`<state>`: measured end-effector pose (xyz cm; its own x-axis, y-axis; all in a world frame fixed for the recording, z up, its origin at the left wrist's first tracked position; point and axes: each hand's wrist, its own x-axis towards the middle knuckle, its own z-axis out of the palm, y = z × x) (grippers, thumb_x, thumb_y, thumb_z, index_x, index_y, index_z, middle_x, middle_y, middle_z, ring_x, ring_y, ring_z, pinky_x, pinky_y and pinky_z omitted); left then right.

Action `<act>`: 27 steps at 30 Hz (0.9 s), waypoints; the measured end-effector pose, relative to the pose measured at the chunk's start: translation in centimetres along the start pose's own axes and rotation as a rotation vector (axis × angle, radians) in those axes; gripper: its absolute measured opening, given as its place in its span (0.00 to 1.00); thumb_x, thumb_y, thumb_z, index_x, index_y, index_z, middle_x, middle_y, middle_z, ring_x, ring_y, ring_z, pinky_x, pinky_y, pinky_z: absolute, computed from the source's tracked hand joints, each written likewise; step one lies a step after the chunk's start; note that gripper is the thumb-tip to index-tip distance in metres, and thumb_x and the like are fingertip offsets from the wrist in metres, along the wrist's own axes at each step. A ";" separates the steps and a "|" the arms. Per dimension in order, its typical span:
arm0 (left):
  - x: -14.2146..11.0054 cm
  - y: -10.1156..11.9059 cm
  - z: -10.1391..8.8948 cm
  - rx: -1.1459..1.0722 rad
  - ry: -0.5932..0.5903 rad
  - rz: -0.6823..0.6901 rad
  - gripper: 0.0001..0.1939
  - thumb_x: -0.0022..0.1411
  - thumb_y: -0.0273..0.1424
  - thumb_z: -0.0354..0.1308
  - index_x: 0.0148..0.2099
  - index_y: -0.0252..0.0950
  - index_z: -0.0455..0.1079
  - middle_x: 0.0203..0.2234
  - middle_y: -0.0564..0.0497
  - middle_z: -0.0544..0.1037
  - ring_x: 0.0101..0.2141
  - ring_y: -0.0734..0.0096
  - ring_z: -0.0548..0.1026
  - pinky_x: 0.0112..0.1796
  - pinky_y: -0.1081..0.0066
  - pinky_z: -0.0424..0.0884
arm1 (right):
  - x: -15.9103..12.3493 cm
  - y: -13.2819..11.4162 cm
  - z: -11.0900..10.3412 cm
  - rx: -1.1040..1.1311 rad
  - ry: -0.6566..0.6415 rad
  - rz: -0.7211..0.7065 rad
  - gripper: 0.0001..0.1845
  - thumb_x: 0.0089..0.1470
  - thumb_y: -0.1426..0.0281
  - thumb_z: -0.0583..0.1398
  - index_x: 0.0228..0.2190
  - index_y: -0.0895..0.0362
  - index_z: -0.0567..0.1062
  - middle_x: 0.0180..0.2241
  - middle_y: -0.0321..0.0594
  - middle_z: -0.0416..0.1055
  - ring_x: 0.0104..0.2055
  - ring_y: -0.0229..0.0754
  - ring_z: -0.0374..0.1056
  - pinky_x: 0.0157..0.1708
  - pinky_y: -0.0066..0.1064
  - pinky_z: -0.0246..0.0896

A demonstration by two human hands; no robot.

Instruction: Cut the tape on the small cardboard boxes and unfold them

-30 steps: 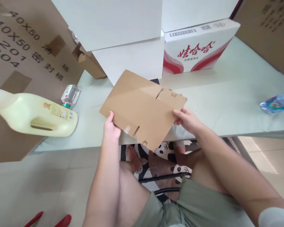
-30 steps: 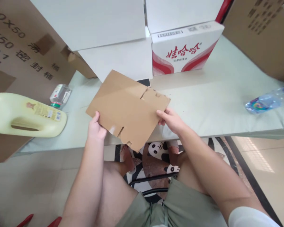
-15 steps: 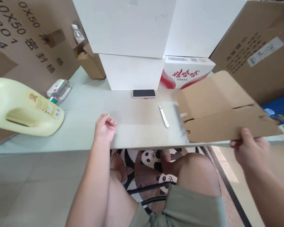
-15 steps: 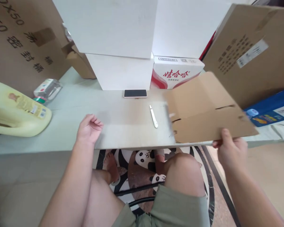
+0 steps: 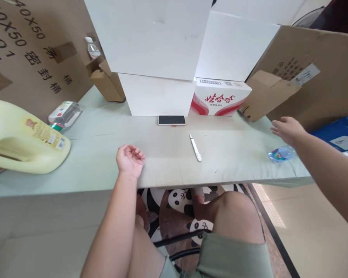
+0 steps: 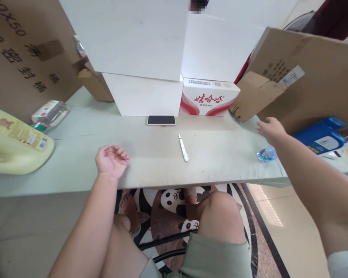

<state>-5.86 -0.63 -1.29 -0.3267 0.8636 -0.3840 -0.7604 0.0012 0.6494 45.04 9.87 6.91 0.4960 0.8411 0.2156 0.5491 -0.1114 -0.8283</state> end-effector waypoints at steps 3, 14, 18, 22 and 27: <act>-0.1 0.8 -0.4 -0.031 -0.013 0.036 0.10 0.49 0.37 0.56 0.24 0.37 0.60 0.15 0.57 0.61 0.16 0.77 0.62 0.19 0.77 0.61 | -1.0 -0.6 2.8 -0.064 -0.172 0.128 0.16 0.51 0.72 0.62 0.44 0.55 0.69 0.46 0.59 0.72 0.43 0.51 0.74 0.43 0.43 0.71; -0.4 2.7 -1.7 -0.206 -0.027 0.008 0.11 0.54 0.36 0.53 0.23 0.37 0.61 0.15 0.57 0.61 0.15 0.78 0.61 0.19 0.76 0.58 | -8.4 -6.7 14.8 -0.219 -0.592 -0.054 0.18 0.53 0.66 0.62 0.47 0.55 0.72 0.48 0.49 0.76 0.47 0.48 0.74 0.48 0.42 0.72; -0.5 3.7 -2.6 -0.285 -0.003 0.009 0.12 0.55 0.36 0.52 0.24 0.37 0.61 0.15 0.58 0.60 0.15 0.79 0.59 0.19 0.77 0.56 | -11.7 -11.6 20.8 -0.375 -0.728 -0.302 0.20 0.56 0.64 0.58 0.49 0.56 0.71 0.49 0.50 0.76 0.47 0.48 0.74 0.46 0.42 0.72; 0.1 4.6 -3.1 -0.320 0.054 -0.019 0.10 0.56 0.33 0.51 0.24 0.36 0.60 0.15 0.58 0.59 0.14 0.80 0.58 0.18 0.78 0.54 | -15.6 -16.8 27.9 -0.463 -0.836 -0.498 0.21 0.57 0.64 0.56 0.51 0.56 0.70 0.44 0.47 0.78 0.45 0.50 0.75 0.48 0.46 0.70; 1.2 5.4 -3.4 -0.303 0.143 -0.066 0.08 0.54 0.29 0.52 0.24 0.36 0.59 0.15 0.59 0.59 0.15 0.81 0.57 0.18 0.79 0.51 | -19.7 -22.7 36.6 -0.423 -0.946 -0.694 0.21 0.55 0.68 0.57 0.51 0.53 0.71 0.48 0.44 0.77 0.50 0.49 0.73 0.51 0.42 0.68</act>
<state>-12.32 -1.33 -0.47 -0.3301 0.7871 -0.5211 -0.9078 -0.1134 0.4039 -1.77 15.19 2.56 -0.5672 0.8213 -0.0611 0.7614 0.4947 -0.4190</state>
